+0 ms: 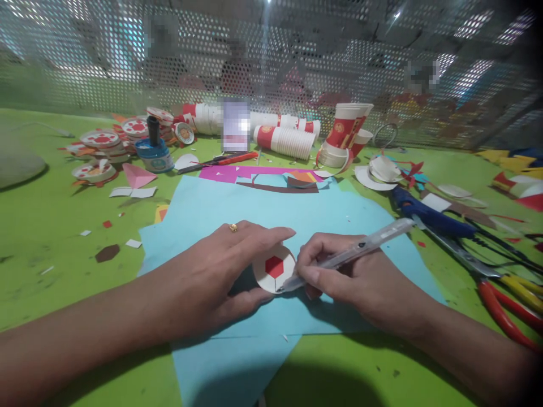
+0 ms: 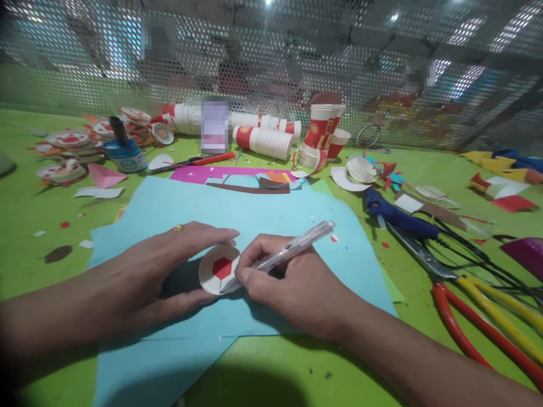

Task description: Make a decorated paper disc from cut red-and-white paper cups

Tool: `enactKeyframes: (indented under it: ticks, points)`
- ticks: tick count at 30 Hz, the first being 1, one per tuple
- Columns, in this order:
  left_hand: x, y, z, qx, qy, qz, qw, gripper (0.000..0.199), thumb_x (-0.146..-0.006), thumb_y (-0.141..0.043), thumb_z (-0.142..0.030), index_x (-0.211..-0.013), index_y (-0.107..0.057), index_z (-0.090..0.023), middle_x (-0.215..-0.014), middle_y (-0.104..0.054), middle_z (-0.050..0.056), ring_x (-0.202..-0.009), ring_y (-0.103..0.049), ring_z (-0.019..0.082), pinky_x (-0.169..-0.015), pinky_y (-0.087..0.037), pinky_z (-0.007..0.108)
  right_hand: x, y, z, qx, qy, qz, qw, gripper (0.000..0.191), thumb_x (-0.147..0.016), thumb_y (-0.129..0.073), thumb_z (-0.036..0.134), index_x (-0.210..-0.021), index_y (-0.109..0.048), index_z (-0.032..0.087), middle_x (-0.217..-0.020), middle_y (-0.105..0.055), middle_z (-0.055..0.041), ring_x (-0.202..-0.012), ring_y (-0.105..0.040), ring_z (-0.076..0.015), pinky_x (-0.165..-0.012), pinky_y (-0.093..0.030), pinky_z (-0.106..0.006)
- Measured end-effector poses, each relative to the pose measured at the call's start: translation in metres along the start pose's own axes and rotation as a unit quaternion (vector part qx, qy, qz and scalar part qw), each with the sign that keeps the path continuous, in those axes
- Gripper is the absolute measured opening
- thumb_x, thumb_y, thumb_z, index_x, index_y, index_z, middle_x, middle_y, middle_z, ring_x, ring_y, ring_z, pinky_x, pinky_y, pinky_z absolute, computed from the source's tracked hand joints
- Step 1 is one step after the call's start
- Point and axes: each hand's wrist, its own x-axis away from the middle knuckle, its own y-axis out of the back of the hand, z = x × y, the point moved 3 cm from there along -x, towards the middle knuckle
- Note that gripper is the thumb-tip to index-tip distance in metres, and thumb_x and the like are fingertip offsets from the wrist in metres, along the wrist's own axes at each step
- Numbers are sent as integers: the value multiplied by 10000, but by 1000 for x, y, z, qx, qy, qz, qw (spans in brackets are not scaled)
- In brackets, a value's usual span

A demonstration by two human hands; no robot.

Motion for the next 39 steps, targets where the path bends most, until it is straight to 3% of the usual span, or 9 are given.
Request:
enactKeyframes:
  ticks: [6,10,15,20,26,30,33,36,39]
  points:
    - [-1,0,4,19,22,22,999,611,-869,-560,-280,-1416,-289,-261,-1207,-588,72,-1038,-547,223,-891,-451,382,-4,7,-11,-179,13,-49,982,128,-850,-617,239,-740,-607,174,-591,-603,16,-570,-512,-105,-557,-395,-230]
    - [-1,-1,6,34,31,14,999,660,-824,-574,-272,-1425,-301,-269,-1258,-558,82,-1093,-522,253,-922,-442,422,-6,9,-13,-240,4,-62,969,123,-839,-616,211,-725,-615,165,-565,-599,10,-543,-496,-100,-520,-368,-216]
    - [-1,0,3,50,23,18,998,735,-782,-647,-469,-1405,-323,-252,-1317,-535,92,-1202,-458,295,-1002,-388,474,-5,7,-13,-196,14,-58,979,135,-846,-627,232,-729,-610,167,-583,-602,13,-565,-510,-108,-544,-381,-229]
    - [-5,-1,1,22,44,41,998,746,-770,-649,-539,-1370,-341,-219,-1270,-507,132,-1136,-491,291,-946,-427,470,-3,3,-14,-147,30,-33,988,140,-863,-617,258,-757,-591,170,-584,-602,18,-568,-513,-112,-565,-388,-248]
    - [-5,0,0,33,68,19,997,618,-832,-615,-320,-1371,-321,-254,-1147,-561,74,-987,-555,224,-879,-475,401,-2,7,-10,-138,46,-42,988,138,-855,-627,267,-758,-598,173,-612,-610,12,-578,-515,-117,-566,-392,-254]
    - [1,4,0,108,53,58,991,742,-797,-546,-148,-1442,-215,-306,-1277,-561,53,-1106,-553,222,-964,-452,390,-3,16,-6,-187,71,-100,975,104,-846,-628,227,-758,-613,174,-652,-622,5,-597,-514,-109,-562,-391,-237]
    - [5,8,0,144,40,59,987,823,-739,-516,-97,-1459,-199,-336,-1423,-453,44,-1250,-464,264,-1036,-397,428,-4,18,-7,-231,67,-111,964,105,-838,-621,208,-742,-610,168,-633,-607,4,-583,-505,-104,-538,-385,-224]
    - [7,10,-2,154,60,53,985,781,-768,-563,-206,-1458,-220,-334,-1480,-361,45,-1300,-405,296,-1064,-365,447,-5,16,-10,-240,54,-109,963,111,-824,-631,204,-723,-613,163,-618,-595,2,-572,-498,-101,-521,-380,-216]
    - [4,5,-2,115,122,36,985,883,-725,-694,-468,-1455,-222,-310,-1394,-421,91,-1220,-465,325,-995,-425,472,-6,15,-12,-231,48,-103,966,102,-824,-636,201,-730,-627,163,-628,-605,-4,-578,-498,-98,-526,-384,-209]
